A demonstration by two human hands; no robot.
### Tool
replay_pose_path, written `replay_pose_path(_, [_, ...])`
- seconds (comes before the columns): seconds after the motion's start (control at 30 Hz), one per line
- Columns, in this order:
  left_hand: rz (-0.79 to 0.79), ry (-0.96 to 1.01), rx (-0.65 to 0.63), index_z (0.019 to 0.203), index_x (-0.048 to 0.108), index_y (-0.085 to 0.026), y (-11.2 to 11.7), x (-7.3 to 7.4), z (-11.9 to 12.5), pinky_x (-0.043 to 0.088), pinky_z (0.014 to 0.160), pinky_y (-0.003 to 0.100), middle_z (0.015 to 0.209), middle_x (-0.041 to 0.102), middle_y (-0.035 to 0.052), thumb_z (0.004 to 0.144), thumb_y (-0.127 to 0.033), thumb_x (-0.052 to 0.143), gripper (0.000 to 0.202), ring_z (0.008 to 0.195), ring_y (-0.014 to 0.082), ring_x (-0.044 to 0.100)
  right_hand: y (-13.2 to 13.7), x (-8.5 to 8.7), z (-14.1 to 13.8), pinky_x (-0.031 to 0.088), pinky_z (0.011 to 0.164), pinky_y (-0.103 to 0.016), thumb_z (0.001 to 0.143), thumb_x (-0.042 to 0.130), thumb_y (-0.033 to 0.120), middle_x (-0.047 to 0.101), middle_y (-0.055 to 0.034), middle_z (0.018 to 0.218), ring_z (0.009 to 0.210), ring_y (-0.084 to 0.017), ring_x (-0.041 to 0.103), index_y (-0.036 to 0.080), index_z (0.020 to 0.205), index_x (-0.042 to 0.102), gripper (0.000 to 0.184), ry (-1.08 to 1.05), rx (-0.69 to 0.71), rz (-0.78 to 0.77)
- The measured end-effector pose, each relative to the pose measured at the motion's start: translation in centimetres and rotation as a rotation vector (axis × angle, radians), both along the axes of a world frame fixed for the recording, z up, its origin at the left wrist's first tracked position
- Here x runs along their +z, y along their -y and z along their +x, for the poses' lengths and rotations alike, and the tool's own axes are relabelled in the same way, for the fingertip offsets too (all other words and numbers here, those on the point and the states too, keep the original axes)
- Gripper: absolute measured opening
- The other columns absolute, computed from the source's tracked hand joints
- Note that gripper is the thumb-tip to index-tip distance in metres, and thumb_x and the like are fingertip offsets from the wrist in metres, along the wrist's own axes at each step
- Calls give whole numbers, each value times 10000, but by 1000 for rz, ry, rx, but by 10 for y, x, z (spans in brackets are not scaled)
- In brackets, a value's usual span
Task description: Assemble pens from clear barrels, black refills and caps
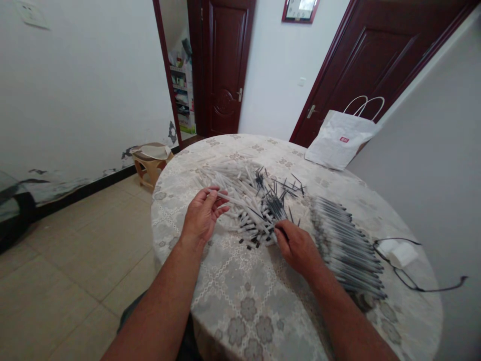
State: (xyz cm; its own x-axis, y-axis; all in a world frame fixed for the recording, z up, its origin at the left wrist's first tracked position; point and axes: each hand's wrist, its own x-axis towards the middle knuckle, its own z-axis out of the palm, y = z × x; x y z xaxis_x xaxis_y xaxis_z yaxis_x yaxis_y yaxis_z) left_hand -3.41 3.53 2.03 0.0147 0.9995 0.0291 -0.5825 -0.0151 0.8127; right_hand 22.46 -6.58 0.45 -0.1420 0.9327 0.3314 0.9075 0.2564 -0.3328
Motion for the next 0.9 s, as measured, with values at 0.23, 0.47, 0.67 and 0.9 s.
replay_pose_path(0.23, [40,-81,-2,1061,627,-183,1,-2,1,606,668,274,1034,734,73,847,-365,746,305,828,154,698,0,-2,2,457,766,-275,1009,445,282,695,-64,923,824,-197,656,202,1036,631,205,23,3,31])
replay_pose_path(0.47, [35,-96,-4,1056,625,-189,3,0,1,609,664,278,1040,727,64,823,-385,760,333,833,154,691,0,-4,0,486,821,-289,1018,453,291,703,-77,969,884,-198,667,197,1058,636,209,-52,33,87])
replay_pose_path(0.67, [23,-77,-20,1057,632,-191,0,-4,-2,606,641,272,990,725,54,813,-417,770,361,769,141,682,-2,-8,6,496,816,-303,1026,436,291,699,-87,961,872,-205,657,198,1065,648,234,-4,49,117])
replay_pose_path(0.9, [2,-68,-19,1042,622,-186,4,0,0,595,610,253,949,718,48,810,-412,769,355,760,141,676,-1,-6,2,501,811,-300,1027,436,307,703,-79,956,874,-208,675,201,1048,638,229,-45,25,118])
